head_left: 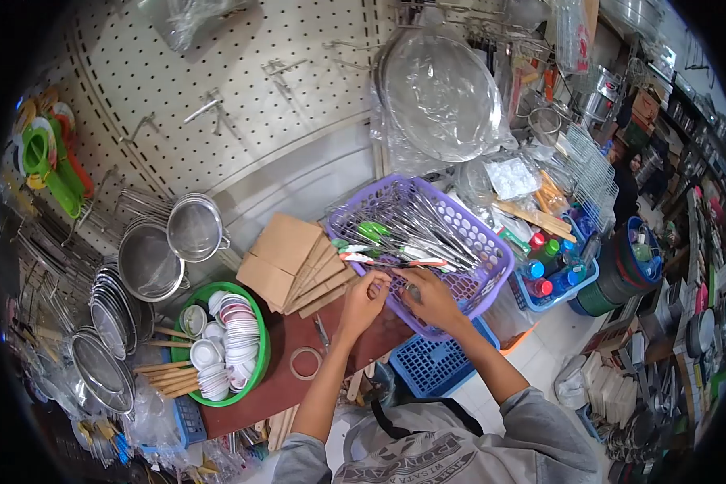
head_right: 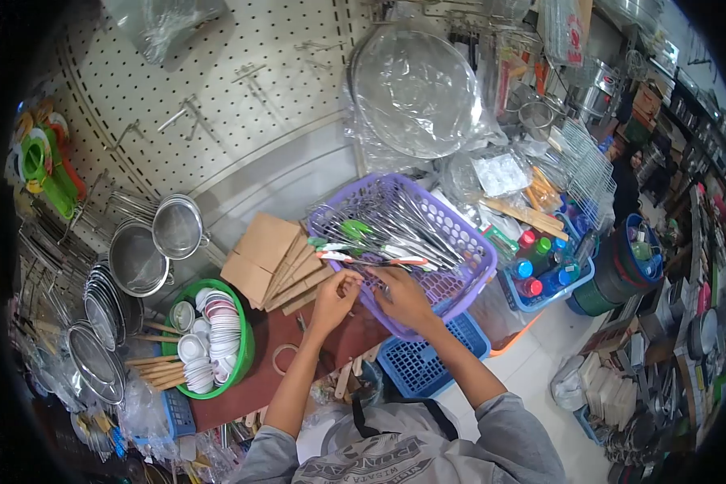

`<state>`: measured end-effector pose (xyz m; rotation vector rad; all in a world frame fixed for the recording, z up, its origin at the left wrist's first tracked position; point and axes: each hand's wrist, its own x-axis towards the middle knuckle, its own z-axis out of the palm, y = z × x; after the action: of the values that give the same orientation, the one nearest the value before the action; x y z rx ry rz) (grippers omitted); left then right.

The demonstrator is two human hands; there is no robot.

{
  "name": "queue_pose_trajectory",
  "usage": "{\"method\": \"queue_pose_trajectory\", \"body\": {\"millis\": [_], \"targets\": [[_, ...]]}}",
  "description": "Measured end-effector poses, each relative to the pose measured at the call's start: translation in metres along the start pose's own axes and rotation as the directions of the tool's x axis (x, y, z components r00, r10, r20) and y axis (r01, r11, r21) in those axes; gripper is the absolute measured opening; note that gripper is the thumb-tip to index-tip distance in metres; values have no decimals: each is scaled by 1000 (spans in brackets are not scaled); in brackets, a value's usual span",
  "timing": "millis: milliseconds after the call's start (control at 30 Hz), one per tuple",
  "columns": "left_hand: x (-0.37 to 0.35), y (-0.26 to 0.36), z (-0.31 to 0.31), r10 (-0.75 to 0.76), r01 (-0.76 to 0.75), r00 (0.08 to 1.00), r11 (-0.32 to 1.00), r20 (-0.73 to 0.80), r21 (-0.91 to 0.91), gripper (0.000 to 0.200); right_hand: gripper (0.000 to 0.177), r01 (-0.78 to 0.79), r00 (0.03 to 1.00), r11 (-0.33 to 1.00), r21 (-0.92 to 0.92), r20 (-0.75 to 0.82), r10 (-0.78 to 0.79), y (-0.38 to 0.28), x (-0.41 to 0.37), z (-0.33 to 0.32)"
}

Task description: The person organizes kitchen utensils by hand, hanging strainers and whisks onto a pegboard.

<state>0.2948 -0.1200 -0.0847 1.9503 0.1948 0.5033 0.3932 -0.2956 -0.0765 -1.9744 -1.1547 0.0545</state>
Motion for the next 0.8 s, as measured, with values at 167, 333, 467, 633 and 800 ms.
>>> {"method": "queue_pose_trajectory", "body": {"millis": [167, 333, 467, 633, 800], "targets": [[14, -17, 32, 79, -83, 993, 996, 87, 44, 13, 50, -126, 959, 978, -165, 233, 163, 69, -2, 5], [20, -36, 56, 54, -122, 976, 939, 210, 322, 10, 53, -271, 804, 882, -386, 413, 428, 94, 18, 7], [26, -38, 60, -27, -118, 960, 864, 279, 489, 9, 56, -229, 829, 886, -403, 396, 394, 116, 27, 17], [32, -34, 57, -12, -146, 957, 842, 290, 519, 12, 55, -160, 875, 913, -374, 375, 307, 142, 26, 34], [33, -28, 57, -41, -110, 961, 848, 272, 518, 12, 53, -152, 903, 926, -344, 333, 272, 158, 29, 54]]}}
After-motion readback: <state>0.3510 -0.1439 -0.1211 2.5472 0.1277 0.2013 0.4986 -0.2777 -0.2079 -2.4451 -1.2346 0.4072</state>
